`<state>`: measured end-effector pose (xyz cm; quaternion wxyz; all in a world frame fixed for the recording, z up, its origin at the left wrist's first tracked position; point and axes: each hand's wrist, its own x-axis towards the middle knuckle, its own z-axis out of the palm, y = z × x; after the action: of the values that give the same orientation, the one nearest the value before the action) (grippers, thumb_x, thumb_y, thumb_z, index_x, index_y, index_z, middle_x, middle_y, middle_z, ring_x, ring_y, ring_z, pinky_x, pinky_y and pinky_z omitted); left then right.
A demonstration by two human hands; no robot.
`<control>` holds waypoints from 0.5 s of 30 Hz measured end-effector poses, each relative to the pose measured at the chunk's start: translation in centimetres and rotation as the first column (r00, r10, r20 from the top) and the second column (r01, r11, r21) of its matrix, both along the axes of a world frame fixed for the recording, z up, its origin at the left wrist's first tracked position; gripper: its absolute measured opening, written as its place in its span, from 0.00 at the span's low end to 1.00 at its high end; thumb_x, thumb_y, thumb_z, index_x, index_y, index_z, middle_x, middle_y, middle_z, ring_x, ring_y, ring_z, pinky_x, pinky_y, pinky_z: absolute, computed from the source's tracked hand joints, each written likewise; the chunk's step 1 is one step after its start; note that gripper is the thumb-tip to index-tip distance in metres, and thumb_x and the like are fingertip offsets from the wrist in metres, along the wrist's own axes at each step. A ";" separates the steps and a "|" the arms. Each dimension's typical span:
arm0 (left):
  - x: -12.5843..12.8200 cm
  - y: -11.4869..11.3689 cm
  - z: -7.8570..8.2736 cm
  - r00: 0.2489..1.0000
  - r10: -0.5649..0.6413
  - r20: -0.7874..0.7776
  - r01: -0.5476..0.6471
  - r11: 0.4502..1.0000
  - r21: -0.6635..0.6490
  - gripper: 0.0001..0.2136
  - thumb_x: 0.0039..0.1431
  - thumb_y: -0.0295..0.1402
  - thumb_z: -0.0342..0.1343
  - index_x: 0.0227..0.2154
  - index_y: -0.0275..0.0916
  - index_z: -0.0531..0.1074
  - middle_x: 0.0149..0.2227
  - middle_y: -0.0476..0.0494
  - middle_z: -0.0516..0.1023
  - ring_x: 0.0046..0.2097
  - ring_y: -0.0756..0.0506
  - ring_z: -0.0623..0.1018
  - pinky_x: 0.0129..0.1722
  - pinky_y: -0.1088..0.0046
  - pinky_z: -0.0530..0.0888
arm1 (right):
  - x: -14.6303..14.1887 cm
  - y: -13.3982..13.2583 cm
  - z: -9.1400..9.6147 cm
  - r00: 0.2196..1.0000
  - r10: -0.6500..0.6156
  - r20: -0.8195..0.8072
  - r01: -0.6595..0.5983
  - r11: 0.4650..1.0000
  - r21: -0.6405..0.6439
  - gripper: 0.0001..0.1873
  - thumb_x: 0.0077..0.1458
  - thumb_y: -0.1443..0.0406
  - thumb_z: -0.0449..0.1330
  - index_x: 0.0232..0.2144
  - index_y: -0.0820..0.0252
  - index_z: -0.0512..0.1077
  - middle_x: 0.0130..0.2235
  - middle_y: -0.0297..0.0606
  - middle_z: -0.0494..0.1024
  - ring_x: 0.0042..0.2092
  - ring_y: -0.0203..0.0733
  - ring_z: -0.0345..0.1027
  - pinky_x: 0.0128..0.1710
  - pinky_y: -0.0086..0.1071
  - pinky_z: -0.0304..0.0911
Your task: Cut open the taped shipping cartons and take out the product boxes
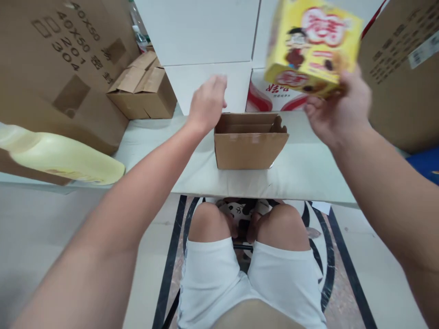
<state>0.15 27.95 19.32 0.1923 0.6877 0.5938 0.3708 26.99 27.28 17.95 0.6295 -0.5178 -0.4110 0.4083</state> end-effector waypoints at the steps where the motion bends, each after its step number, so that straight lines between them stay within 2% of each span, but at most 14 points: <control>1: -1.2 -1.0 -1.3 0.997 -0.010 -0.070 0.010 1.000 0.012 0.33 0.75 0.42 0.25 0.51 0.27 0.75 0.42 0.43 0.82 0.51 0.40 0.84 0.50 0.58 0.73 | 2.2 -0.9 -1.1 0.997 -0.071 0.008 0.071 0.997 -0.006 0.25 0.66 0.62 0.45 0.63 0.47 0.62 0.52 0.41 0.74 0.31 0.30 0.63 0.34 0.31 0.61; 2: -2.5 -1.8 -2.9 0.991 -0.023 -0.135 0.020 1.000 -0.021 0.34 0.74 0.41 0.23 0.50 0.27 0.75 0.45 0.44 0.82 0.52 0.41 0.82 0.52 0.59 0.72 | 4.4 -1.9 -2.5 0.987 -0.158 0.012 0.158 0.987 -0.039 0.25 0.64 0.63 0.45 0.61 0.48 0.64 0.51 0.42 0.74 0.29 0.30 0.60 0.32 0.31 0.59; 3: -3.9 -2.5 -4.8 0.986 0.019 -0.163 -0.025 0.999 -0.033 0.28 0.74 0.41 0.30 0.48 0.31 0.75 0.46 0.42 0.83 0.51 0.42 0.82 0.53 0.59 0.73 | 6.3 -2.8 -4.0 0.965 -0.261 0.008 0.260 0.962 -0.083 0.25 0.62 0.64 0.45 0.59 0.47 0.66 0.49 0.42 0.74 0.28 0.30 0.58 0.31 0.32 0.57; 5: -6.7 -3.7 -8.9 0.971 0.051 -0.235 -0.082 0.989 -0.125 0.18 0.71 0.40 0.41 0.44 0.36 0.75 0.49 0.36 0.82 0.54 0.37 0.80 0.56 0.57 0.74 | 9.7 -4.1 -7.1 0.888 -0.460 -0.027 0.446 0.873 -0.198 0.20 0.56 0.64 0.50 0.51 0.45 0.68 0.43 0.38 0.72 0.26 0.30 0.55 0.29 0.33 0.54; 8: -9.8 -5.4 -14.1 0.936 -0.006 -0.352 -0.089 0.963 -0.254 0.17 0.67 0.39 0.43 0.47 0.36 0.73 0.54 0.30 0.78 0.60 0.32 0.75 0.63 0.51 0.70 | 12.9 -4.5 -10.8 0.809 -0.586 0.041 0.569 0.765 -0.301 0.16 0.53 0.65 0.54 0.45 0.44 0.64 0.40 0.35 0.70 0.26 0.32 0.56 0.28 0.34 0.53; 11: -11.1 -7.2 -17.5 0.906 -0.080 -0.417 -0.049 0.956 -0.289 0.23 0.68 0.42 0.41 0.53 0.32 0.72 0.57 0.27 0.74 0.64 0.31 0.72 0.67 0.49 0.67 | 14.7 -2.4 -12.5 0.781 -0.611 0.132 0.610 0.697 -0.377 0.11 0.60 0.67 0.50 0.44 0.46 0.62 0.38 0.33 0.70 0.26 0.31 0.59 0.28 0.32 0.55; 13: -11.3 -8.0 -18.9 0.890 -0.054 -0.452 -0.066 0.967 -0.246 0.22 0.66 0.42 0.43 0.51 0.32 0.73 0.58 0.26 0.74 0.64 0.29 0.71 0.68 0.47 0.67 | 15.6 0.0 -12.9 0.766 -0.611 0.200 0.631 0.654 -0.416 0.09 0.66 0.67 0.48 0.45 0.48 0.62 0.37 0.33 0.69 0.27 0.30 0.60 0.28 0.29 0.57; 15: -11.2 -8.3 -19.9 0.877 -0.018 -0.481 -0.078 0.981 -0.179 0.21 0.63 0.43 0.47 0.48 0.34 0.75 0.58 0.25 0.74 0.63 0.27 0.72 0.66 0.44 0.68 | 16.3 3.0 -13.0 0.746 -0.603 0.283 0.661 0.615 -0.431 0.07 0.70 0.62 0.50 0.48 0.53 0.65 0.37 0.33 0.69 0.29 0.29 0.61 0.29 0.26 0.60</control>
<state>-11.07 19.67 -0.59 0.0989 0.7268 0.6666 0.1323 43.26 30.24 4.96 0.5502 -0.7964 -0.1139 0.2235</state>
